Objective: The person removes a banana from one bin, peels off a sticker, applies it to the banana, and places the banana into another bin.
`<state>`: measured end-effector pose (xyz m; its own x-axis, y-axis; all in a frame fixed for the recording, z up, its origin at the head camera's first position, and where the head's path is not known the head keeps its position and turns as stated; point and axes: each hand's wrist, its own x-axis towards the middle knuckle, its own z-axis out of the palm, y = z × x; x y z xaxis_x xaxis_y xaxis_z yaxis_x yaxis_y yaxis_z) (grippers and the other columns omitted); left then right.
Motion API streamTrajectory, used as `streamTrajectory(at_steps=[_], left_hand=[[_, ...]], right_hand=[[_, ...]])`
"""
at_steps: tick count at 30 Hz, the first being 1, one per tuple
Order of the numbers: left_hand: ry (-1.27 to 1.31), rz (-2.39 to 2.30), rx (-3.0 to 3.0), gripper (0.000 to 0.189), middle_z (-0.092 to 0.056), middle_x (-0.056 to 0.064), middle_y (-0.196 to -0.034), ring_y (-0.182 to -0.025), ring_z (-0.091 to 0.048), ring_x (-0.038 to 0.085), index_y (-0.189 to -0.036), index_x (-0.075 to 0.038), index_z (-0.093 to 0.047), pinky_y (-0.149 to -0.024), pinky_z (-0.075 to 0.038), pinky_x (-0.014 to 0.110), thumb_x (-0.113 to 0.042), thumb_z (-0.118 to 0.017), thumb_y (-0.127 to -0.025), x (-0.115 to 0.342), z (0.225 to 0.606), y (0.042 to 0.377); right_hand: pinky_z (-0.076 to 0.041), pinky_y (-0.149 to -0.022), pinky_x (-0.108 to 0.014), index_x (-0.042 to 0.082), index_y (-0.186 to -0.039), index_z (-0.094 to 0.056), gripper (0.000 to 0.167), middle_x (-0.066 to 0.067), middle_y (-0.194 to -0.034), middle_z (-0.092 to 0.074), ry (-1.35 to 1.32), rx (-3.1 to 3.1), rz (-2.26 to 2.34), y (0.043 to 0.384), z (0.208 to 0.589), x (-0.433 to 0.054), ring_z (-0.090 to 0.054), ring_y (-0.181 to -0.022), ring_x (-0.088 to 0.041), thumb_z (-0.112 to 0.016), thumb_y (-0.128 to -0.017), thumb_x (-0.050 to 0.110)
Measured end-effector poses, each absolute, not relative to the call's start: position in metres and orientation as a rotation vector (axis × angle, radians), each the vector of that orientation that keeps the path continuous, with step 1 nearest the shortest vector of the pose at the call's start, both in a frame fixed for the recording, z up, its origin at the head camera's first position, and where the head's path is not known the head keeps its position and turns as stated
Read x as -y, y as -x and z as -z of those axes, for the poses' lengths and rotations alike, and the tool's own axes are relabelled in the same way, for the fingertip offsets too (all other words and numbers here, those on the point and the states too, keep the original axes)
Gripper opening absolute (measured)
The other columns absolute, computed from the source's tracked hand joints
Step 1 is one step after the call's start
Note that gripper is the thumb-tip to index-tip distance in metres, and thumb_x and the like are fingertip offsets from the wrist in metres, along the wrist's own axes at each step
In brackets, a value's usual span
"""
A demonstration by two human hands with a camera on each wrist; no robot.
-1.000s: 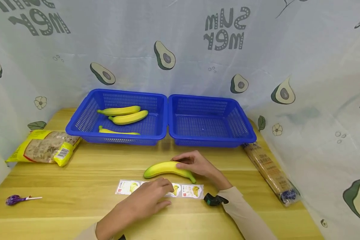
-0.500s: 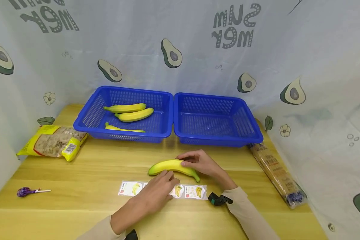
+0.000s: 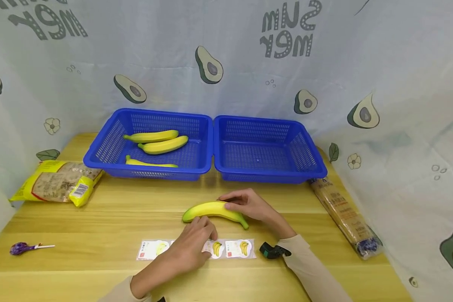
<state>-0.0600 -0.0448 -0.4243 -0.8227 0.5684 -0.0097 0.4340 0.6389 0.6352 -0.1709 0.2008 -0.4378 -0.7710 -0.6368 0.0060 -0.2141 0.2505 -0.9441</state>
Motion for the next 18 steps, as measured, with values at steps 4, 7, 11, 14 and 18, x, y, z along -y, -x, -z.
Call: streamTrajectory(at_steps=[4, 7, 11, 14, 18], left_hand=[[-0.835, -0.940, -2.644, 0.047, -0.058, -0.005, -0.106, -0.100, -0.048, 0.015, -0.113, -0.013, -0.061, -0.093, -0.047, 0.042, 0.003, -0.091, -0.080, 0.0430, 0.4235, 0.0624], [-0.818, -0.936, -2.621, 0.051, -0.061, -0.005, -0.108, -0.102, -0.051, 0.015, -0.119, -0.012, -0.061, -0.094, -0.047, 0.043, 0.002, -0.091, -0.080, 0.0421, 0.4223, 0.0629], [-0.814, -0.930, -2.604, 0.045, -0.059, -0.006, -0.105, -0.101, -0.050, 0.014, -0.116, -0.012, -0.066, -0.092, -0.044, 0.040, -0.001, -0.092, -0.081, 0.0412, 0.4214, 0.0651], [-0.825, -0.951, -2.598, 0.035, -0.053, -0.006, -0.098, -0.096, -0.045, 0.013, -0.105, -0.014, -0.068, -0.088, -0.040, 0.036, -0.003, -0.092, -0.082, 0.0409, 0.4223, 0.0661], [-0.865, -1.010, -2.572, 0.027, -0.052, -0.007, -0.090, -0.088, -0.044, 0.009, -0.091, -0.017, -0.065, -0.083, -0.041, 0.032, -0.004, -0.089, -0.087, 0.0414, 0.4234, 0.0694]], right_hand=[[-0.059, -0.098, -0.026, -0.009, -0.134, -0.070, 0.030, -0.025, -0.134, -0.072, 0.790, -2.140, 1.537, 0.1724, 0.4387, -0.2012, -0.069, -0.123, -0.037, -0.068, -0.106, 0.004], [-0.059, -0.097, -0.025, -0.009, -0.133, -0.070, 0.030, -0.024, -0.133, -0.072, 0.792, -2.132, 1.543, 0.1723, 0.4409, -0.2007, -0.070, -0.122, -0.035, -0.067, -0.106, 0.004], [-0.059, -0.097, -0.025, -0.009, -0.132, -0.070, 0.029, -0.025, -0.132, -0.072, 0.796, -2.139, 1.553, 0.1733, 0.4418, -0.2008, -0.071, -0.122, -0.034, -0.067, -0.106, 0.001], [-0.059, -0.097, -0.026, -0.009, -0.131, -0.071, 0.028, -0.024, -0.132, -0.073, 0.794, -2.145, 1.561, 0.1734, 0.4417, -0.2005, -0.071, -0.121, -0.032, -0.067, -0.105, 0.000], [-0.059, -0.100, -0.027, -0.010, -0.131, -0.071, 0.028, -0.024, -0.132, -0.073, 0.811, -2.145, 1.556, 0.1739, 0.4383, -0.2009, -0.070, -0.123, -0.032, -0.067, -0.105, 0.000]])
